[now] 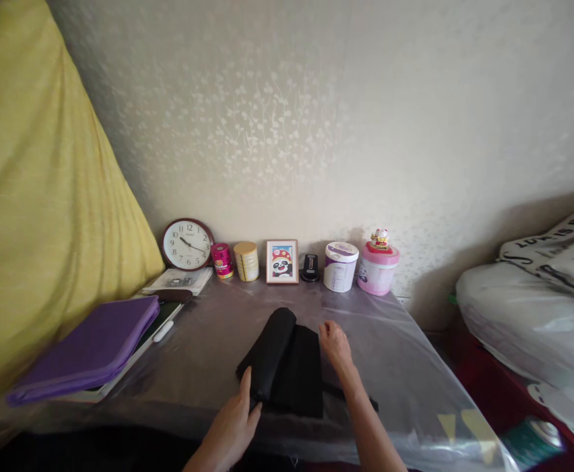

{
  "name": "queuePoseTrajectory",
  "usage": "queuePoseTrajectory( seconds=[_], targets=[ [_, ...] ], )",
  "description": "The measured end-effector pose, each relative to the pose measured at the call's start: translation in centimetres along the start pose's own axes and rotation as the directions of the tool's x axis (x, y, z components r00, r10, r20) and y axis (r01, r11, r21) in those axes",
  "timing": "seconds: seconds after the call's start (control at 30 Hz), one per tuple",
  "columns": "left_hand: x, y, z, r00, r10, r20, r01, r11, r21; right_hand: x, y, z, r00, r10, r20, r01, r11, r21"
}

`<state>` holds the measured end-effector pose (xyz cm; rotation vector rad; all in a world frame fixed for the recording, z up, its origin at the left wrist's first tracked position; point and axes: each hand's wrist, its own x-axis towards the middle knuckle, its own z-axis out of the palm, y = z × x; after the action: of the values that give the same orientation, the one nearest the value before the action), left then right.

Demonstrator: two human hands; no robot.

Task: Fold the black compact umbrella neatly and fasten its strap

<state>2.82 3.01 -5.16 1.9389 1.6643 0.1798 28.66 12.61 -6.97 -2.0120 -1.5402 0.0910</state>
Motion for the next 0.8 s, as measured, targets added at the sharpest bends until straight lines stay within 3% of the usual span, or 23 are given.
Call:
queuePoseTrajectory(
  seconds=[0.1, 0.23, 0.4, 0.63, 0.8],
  targets=[
    [0.2, 0.0, 0.1, 1.0, -0.004, -0.009, 0.004, 1.0, 0.007, -2.0, 0.8, -0.4, 0.991, 0.094, 0.091, -0.107, 0.982, 0.153],
    [0.3, -0.2, 0.4, 1.0, 0.002, -0.014, -0.002, 1.0, -0.006, -3.8, 0.2, -0.5, 0.965, 0.161, 0.206, -0.23, 0.898, 0.376],
    [0.4, -0.3, 0.6, 0.999, -0.005, -0.033, 0.005, 1.0, -0.005, -4.4, -1.4, -0.4, 0.99, 0.112, 0.08, -0.136, 0.898, 0.418],
    [0.4, -0.2, 0.6, 0.999, -0.005, -0.032, 0.005, 1.0, 0.013, -4.0, -2.1, 0.1, 0.985, 0.119, 0.125, -0.165, 0.86, 0.483],
    [0.5, -0.4, 0.5, 1.0, -0.01, -0.002, 0.01, 1.0, -0.016, -3.8, -1.8, -0.1, 0.987, 0.113, 0.111, -0.158, 0.756, 0.635]
  ],
)
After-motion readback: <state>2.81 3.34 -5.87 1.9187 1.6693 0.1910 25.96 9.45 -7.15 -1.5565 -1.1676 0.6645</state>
